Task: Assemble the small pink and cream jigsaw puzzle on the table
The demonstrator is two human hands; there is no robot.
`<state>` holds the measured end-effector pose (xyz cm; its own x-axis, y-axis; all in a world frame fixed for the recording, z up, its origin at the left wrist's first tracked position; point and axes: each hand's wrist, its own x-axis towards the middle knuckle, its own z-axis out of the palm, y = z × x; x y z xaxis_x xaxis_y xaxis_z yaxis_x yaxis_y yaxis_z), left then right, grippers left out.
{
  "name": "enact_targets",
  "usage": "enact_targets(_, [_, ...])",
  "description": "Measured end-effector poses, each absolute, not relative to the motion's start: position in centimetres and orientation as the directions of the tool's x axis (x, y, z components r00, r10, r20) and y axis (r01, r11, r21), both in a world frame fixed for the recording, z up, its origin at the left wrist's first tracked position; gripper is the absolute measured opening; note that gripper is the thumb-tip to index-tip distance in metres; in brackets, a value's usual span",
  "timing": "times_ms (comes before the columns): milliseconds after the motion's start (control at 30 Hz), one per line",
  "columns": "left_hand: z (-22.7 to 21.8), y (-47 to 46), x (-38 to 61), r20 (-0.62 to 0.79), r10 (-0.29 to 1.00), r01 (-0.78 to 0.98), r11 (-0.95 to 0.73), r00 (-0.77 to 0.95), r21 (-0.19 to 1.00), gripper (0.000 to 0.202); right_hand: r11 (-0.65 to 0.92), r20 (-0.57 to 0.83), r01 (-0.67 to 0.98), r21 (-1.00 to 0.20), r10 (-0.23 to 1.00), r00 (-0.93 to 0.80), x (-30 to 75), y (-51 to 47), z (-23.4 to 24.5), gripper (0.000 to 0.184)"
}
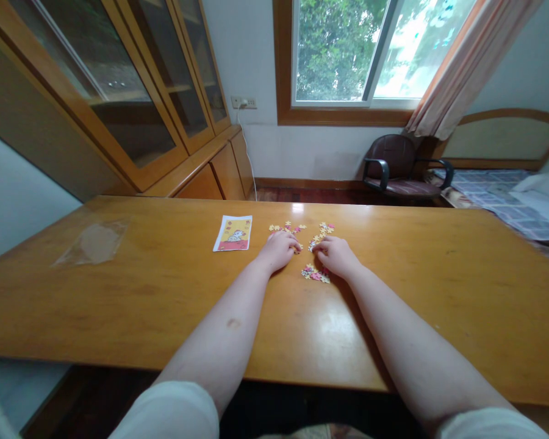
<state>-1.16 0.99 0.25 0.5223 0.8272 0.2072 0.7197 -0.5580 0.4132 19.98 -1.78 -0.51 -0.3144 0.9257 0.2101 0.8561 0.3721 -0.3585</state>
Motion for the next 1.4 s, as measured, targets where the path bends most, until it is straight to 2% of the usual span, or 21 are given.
enact_targets(133, [0.1, 1.1, -1.2, 0.218, 0.826, 0.716, -0.561, 0.521, 0.415, 0.032, 0.579, 0.205, 0.666, -0.47, 0.806, -0.556, 20.0, -2.2, -0.3, 0.018])
enact_targets(200, [0.1, 1.1, -1.2, 0.222, 0.825, 0.713, -0.562, 0.519, 0.42, 0.033, 0.612, 0.184, 0.602, -0.513, 0.763, -0.62, 19.9, -2.3, -0.2, 0.021])
enact_targets(467, [0.4, 0.9, -1.1, 0.213, 0.835, 0.724, -0.547, 0.508, 0.42, 0.034, 0.482, 0.115, 0.528, -0.699, 0.805, -0.582, 19.6, -2.1, -0.3, 0.01])
enact_targets(567, [0.4, 0.9, -1.1, 0.214, 0.833, 0.725, -0.551, 0.51, 0.413, 0.034, 0.344, 0.062, 0.552, -0.76, 0.883, -0.466, 19.7, -1.9, -0.3, 0.012])
enact_targets(700, [0.5, 0.8, -1.1, 0.197, 0.828, 0.716, -0.555, 0.525, 0.424, 0.034, 0.127, 0.008, 0.668, -0.733, 0.984, -0.178, 20.4, -1.3, -0.7, 0.014])
enact_targets(833, [0.7, 0.5, -0.8, 0.164, 0.808, 0.686, -0.571, 0.565, 0.451, 0.033, 0.058, 0.07, 0.818, -0.572, 0.997, -0.023, 21.1, -0.8, -1.0, 0.014])
enact_targets(900, [0.7, 0.4, -0.8, 0.169, 0.792, 0.668, -0.591, 0.586, 0.452, 0.032, 0.152, 0.152, 0.834, -0.53, 0.985, -0.083, 21.3, -0.9, -0.8, 0.016])
enact_targets(967, [0.7, 0.4, -0.7, 0.181, 0.787, 0.664, -0.601, 0.59, 0.445, 0.031, 0.334, 0.195, 0.784, -0.523, 0.942, -0.272, 21.3, -1.1, -0.6, 0.017])
enact_targets(1067, [0.6, 0.5, -0.7, 0.187, 0.799, 0.68, -0.589, 0.572, 0.437, 0.03, 0.52, 0.168, 0.692, -0.501, 0.843, -0.512, 21.1, -1.5, -0.3, 0.02])
enact_targets(1200, [0.7, 0.6, -0.8, 0.187, 0.809, 0.691, -0.577, 0.557, 0.436, 0.028, 0.551, 0.141, 0.682, -0.482, 0.816, -0.56, 20.8, -1.7, -0.1, 0.019])
enact_targets(1333, [1.0, 0.4, -0.7, 0.184, 0.815, 0.698, -0.569, 0.55, 0.434, 0.028, 0.512, 0.167, 0.624, -0.591, 0.834, -0.525, 20.7, -1.5, -0.2, 0.01])
enact_targets(1400, [1.0, 0.3, -0.7, 0.181, 0.817, 0.7, -0.566, 0.547, 0.435, 0.029, 0.448, 0.194, 0.618, -0.646, 0.88, -0.434, 20.9, -1.2, -0.5, 0.011])
